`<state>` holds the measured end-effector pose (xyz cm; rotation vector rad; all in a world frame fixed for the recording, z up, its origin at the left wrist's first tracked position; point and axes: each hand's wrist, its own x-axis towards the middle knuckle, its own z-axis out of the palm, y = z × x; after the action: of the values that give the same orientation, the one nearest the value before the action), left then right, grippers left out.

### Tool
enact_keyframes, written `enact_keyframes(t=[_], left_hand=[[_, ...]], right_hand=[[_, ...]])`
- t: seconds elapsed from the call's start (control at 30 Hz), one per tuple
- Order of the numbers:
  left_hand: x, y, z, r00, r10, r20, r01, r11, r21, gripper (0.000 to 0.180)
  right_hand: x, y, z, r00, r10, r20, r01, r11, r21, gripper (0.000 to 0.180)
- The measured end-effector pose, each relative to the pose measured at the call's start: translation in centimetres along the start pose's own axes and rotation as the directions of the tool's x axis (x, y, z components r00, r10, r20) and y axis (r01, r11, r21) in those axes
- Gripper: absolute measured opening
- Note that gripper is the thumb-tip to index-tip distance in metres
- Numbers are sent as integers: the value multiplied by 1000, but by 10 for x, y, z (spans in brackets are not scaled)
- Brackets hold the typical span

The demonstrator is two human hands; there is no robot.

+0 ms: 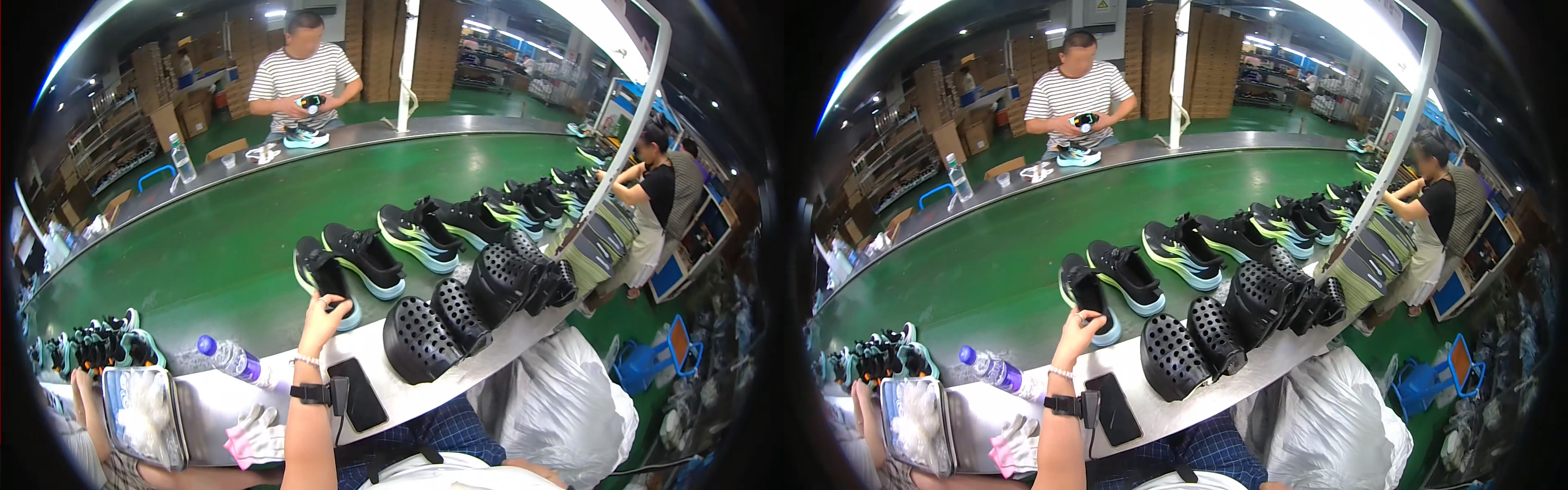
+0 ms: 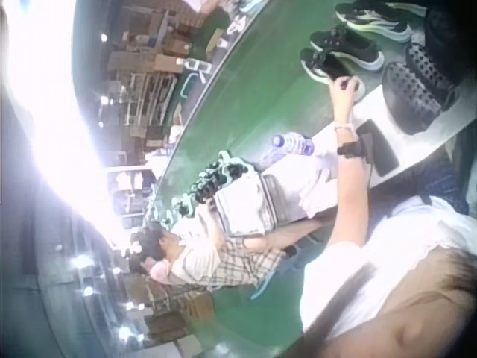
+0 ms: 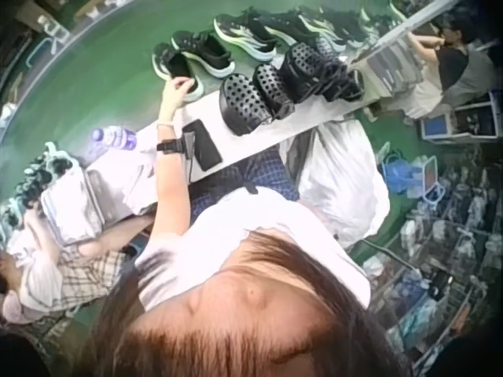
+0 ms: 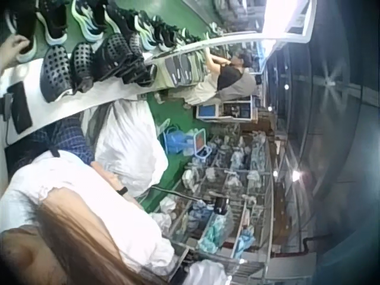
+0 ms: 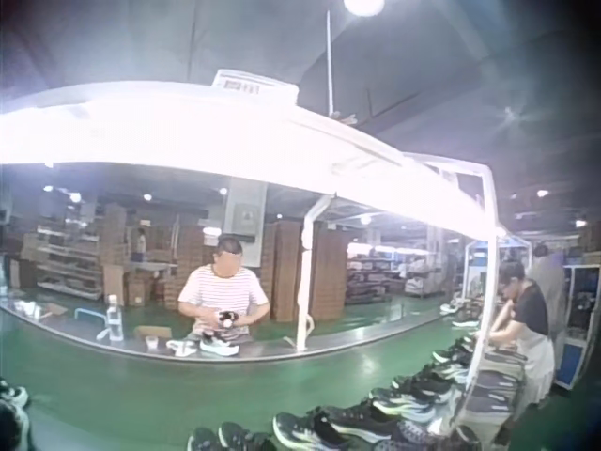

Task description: Inspect and organize shoes and shoe molds on a factory production line.

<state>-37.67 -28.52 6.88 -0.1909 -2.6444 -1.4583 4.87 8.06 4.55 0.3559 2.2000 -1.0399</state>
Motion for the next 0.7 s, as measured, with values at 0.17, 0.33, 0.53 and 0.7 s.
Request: enact_keyframes(t=[0.17,0.33,0.53,0.7], left_hand=[[22,16,12,948,63,-311,-30,994,108,14],[34,21,37,854,310,-417,-130,905,406,43],[50,5,11,986,78,-147,-3,891,453,85],[51,-5,-2,994,109,-23,-85,877,473,89]], right_hand=[[-18,-56,-64,916,-235,-327,177,964,-198,19],[6,-151,-108,672,-237,-702,168,972,-166,16],[35,-234,-104,439,-601,-668,431,793,-430,37],[68,-261,-89,540,-657,-526,261,725,-637,50]])
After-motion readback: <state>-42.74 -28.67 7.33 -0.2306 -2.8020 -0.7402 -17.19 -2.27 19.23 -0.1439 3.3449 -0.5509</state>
